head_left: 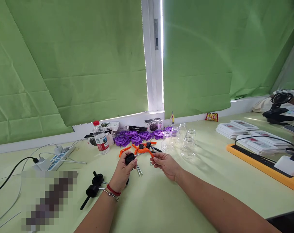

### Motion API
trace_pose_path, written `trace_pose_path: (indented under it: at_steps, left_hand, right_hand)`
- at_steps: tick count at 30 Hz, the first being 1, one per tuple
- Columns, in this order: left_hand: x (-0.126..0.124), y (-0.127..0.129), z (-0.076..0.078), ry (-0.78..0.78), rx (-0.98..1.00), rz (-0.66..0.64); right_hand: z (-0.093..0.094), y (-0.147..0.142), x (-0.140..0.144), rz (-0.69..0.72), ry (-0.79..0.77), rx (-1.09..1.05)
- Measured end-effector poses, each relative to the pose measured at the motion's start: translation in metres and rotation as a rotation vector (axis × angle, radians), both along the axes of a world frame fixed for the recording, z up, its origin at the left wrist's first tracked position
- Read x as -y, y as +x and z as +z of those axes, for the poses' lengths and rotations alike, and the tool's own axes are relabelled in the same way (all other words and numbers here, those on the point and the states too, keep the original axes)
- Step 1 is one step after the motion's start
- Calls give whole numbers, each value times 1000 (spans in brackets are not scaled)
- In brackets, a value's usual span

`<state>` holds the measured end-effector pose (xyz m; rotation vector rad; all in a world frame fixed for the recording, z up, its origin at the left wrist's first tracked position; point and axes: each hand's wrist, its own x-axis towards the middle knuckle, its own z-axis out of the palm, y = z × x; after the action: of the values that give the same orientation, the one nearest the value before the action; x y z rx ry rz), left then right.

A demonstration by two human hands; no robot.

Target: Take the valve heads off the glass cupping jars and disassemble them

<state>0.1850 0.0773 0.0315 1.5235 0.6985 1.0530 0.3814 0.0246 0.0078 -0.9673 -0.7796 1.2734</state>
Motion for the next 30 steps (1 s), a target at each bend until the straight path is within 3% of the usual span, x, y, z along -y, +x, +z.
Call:
trace_pose_path:
  at_steps: [12,18,23,30]
  left_hand:
    - [5,1,-3,51,-99,-124]
    - [7,1,-3,-60,15,-185]
    - [12,3,1,-237,137,-189]
    - [8,1,6,-222,171,-106]
  right_hand:
    - [-3,-11,6,117,52,94]
    - [-2,-17,9,150,69,155]
    - [-3,-20,10,162,76,200]
    - [-11,-18,5,138,69,247]
